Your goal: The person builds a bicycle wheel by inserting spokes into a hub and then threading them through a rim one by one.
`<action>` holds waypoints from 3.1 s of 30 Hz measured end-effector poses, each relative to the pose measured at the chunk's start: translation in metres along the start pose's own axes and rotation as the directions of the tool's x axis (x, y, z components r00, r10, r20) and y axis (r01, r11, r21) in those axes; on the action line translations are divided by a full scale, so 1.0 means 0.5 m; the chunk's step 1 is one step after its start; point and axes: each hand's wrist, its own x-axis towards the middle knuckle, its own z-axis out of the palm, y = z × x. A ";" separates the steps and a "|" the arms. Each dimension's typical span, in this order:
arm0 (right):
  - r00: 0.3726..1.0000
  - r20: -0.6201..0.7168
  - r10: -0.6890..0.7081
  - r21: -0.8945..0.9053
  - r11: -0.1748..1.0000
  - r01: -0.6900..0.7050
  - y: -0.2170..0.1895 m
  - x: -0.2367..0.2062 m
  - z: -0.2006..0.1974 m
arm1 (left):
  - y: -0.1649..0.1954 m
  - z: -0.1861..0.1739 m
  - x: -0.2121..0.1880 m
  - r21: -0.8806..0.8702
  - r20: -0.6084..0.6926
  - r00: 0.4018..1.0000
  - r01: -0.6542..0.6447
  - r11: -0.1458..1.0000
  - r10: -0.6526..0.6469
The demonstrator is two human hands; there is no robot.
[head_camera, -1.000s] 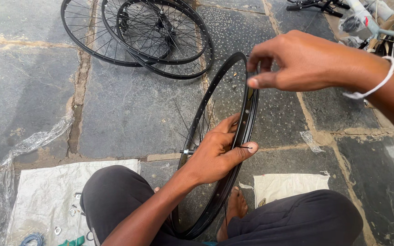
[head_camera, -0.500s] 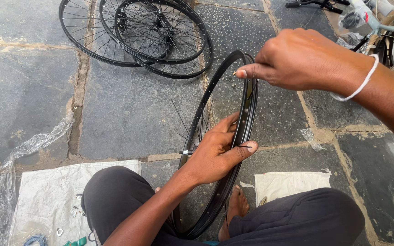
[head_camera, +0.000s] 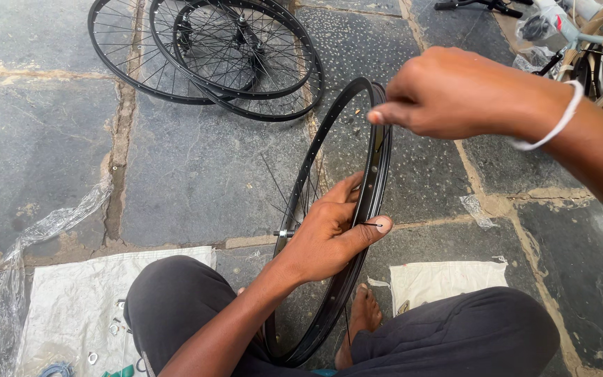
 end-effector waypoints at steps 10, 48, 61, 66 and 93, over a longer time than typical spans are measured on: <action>0.997 0.048 0.064 0.024 0.998 -0.065 -0.006 0.000 0.002 | 0.001 0.002 0.001 -0.005 0.011 0.999 0.041 0.999 -0.041; 0.729 -0.543 -0.418 -0.044 0.881 0.472 -0.099 -0.159 0.009 | -0.021 -0.006 0.096 0.076 -0.117 0.984 0.146 0.986 -0.136; 0.988 0.019 -0.151 -0.423 0.895 0.145 -0.087 -0.148 0.006 | -0.027 0.000 0.095 0.115 -0.077 0.989 0.135 0.984 -0.127; 0.978 -0.016 -0.209 -0.455 0.872 0.179 -0.086 -0.139 0.003 | -0.029 0.005 0.093 0.098 -0.095 0.993 0.078 0.992 -0.068; 0.742 -0.420 -0.522 -0.307 0.852 0.425 -0.111 -0.157 -0.008 | -0.014 0.003 0.088 0.115 -0.066 0.988 0.149 0.982 -0.142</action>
